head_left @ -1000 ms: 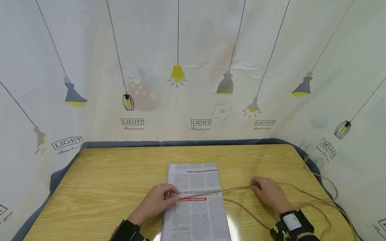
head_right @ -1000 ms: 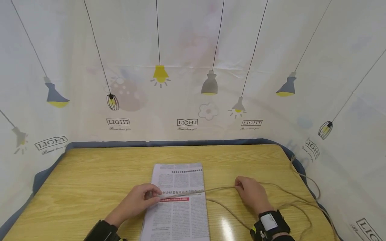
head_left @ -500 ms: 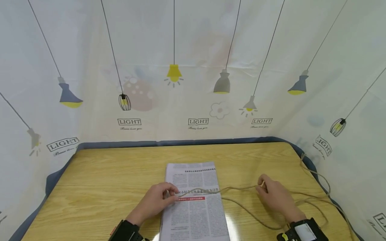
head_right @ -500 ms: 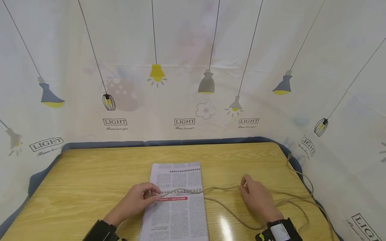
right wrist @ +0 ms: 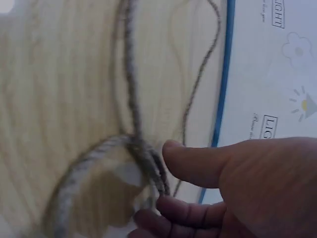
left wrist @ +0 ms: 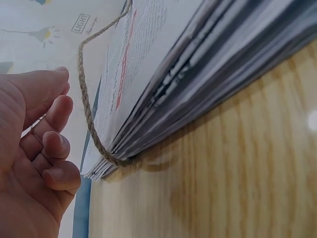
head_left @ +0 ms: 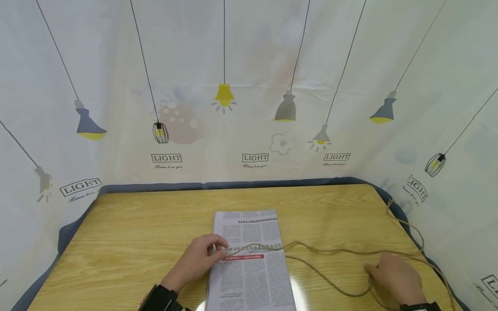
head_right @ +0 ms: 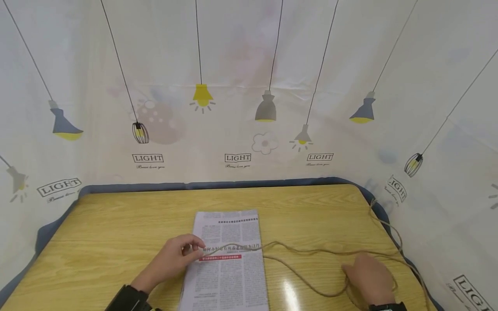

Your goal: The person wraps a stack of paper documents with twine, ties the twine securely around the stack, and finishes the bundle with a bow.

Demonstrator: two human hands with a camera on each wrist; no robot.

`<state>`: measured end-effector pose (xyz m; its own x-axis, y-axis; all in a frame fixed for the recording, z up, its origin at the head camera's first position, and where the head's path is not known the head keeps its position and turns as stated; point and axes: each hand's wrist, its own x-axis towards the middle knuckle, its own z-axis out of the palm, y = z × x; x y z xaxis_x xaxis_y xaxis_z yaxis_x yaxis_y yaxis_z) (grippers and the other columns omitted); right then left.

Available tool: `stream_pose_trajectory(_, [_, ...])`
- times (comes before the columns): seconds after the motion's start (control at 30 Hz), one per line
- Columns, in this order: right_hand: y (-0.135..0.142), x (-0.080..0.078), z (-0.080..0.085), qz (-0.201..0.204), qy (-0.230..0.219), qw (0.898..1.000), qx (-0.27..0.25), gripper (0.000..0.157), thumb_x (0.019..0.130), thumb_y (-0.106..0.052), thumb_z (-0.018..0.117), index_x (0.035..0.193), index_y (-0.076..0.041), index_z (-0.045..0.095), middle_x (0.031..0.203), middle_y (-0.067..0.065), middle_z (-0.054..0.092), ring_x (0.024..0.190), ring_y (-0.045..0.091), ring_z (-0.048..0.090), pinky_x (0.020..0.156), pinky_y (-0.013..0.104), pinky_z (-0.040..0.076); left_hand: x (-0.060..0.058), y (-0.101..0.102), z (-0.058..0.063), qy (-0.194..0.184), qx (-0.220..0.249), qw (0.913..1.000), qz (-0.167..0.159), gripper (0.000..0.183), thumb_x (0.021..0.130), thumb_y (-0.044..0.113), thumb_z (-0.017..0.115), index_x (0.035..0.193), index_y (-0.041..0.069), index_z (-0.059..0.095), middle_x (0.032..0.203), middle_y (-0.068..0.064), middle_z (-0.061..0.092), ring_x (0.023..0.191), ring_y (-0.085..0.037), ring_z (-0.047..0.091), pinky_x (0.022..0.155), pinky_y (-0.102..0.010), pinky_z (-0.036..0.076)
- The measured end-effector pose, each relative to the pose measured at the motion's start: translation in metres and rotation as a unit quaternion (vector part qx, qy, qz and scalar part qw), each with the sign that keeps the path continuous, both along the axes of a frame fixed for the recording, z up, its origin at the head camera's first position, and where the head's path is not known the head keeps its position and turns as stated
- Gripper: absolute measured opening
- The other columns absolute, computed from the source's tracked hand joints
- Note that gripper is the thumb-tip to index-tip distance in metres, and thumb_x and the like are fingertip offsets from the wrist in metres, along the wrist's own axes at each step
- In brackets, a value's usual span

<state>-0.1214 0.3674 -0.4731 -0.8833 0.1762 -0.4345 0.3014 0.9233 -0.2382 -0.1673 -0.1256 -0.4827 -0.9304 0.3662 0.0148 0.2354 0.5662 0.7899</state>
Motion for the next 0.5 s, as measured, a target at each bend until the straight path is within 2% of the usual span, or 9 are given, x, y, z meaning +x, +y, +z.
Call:
stream_pose_trajectory(0.1, [0.002,0.001,-0.007,0.001,-0.007,1.000,-0.013,0.046,0.092,-0.041,0.058,0.054,-0.017,0.048,0.050,-0.006,0.034,0.047,0.011,0.037,0.049,0.027,0.033,0.000,0.001,0.000,-0.004,-0.002,1.0000,0.000,0.008,0.090,0.020,0.070,0.098,0.020,0.071,0.084,0.007,0.060,0.059,-0.005,0.045,0.054,-0.018,0.037])
stream_pose_trajectory(0.2, [-0.001,0.002,-0.008,0.009,0.014,0.999,-0.031,0.042,0.089,-0.033,0.058,0.053,-0.020,0.041,0.051,-0.007,0.033,0.048,0.011,0.034,0.051,0.028,0.032,0.000,0.002,0.000,-0.004,-0.005,1.0000,0.002,0.008,0.090,0.021,0.070,0.098,0.019,0.071,0.084,0.008,0.060,0.060,-0.006,0.046,0.054,-0.018,0.037])
stream_pose_trajectory(0.33, [-0.013,0.005,-0.003,0.016,0.057,0.996,-0.065,0.035,0.079,-0.023,0.057,0.054,-0.020,0.034,0.051,-0.007,0.030,0.049,0.011,0.027,0.050,0.025,0.029,-0.001,0.003,-0.001,0.000,-0.008,0.9999,0.006,0.008,0.090,0.024,0.070,0.098,0.021,0.071,0.084,0.009,0.060,0.062,-0.007,0.047,0.055,-0.019,0.038])
stream_pose_trajectory(0.43, [-0.027,0.005,0.007,0.017,0.071,0.990,-0.120,0.034,0.080,-0.020,0.056,0.055,-0.019,0.035,0.050,-0.008,0.033,0.046,0.009,0.028,0.048,0.023,0.029,-0.001,0.004,0.000,0.007,-0.014,0.9998,0.008,0.008,0.091,0.025,0.069,0.099,0.022,0.071,0.085,0.010,0.060,0.063,-0.007,0.048,0.056,-0.019,0.039])
stream_pose_trajectory(0.5, [-0.037,0.005,0.013,0.025,0.066,0.982,-0.173,0.035,0.085,-0.019,0.056,0.055,-0.017,0.038,0.049,-0.008,0.034,0.044,0.008,0.028,0.045,0.022,0.029,-0.002,0.006,0.001,0.018,-0.017,0.9997,0.008,0.008,0.091,0.025,0.069,0.099,0.023,0.071,0.084,0.012,0.059,0.064,-0.006,0.048,0.057,-0.019,0.039])
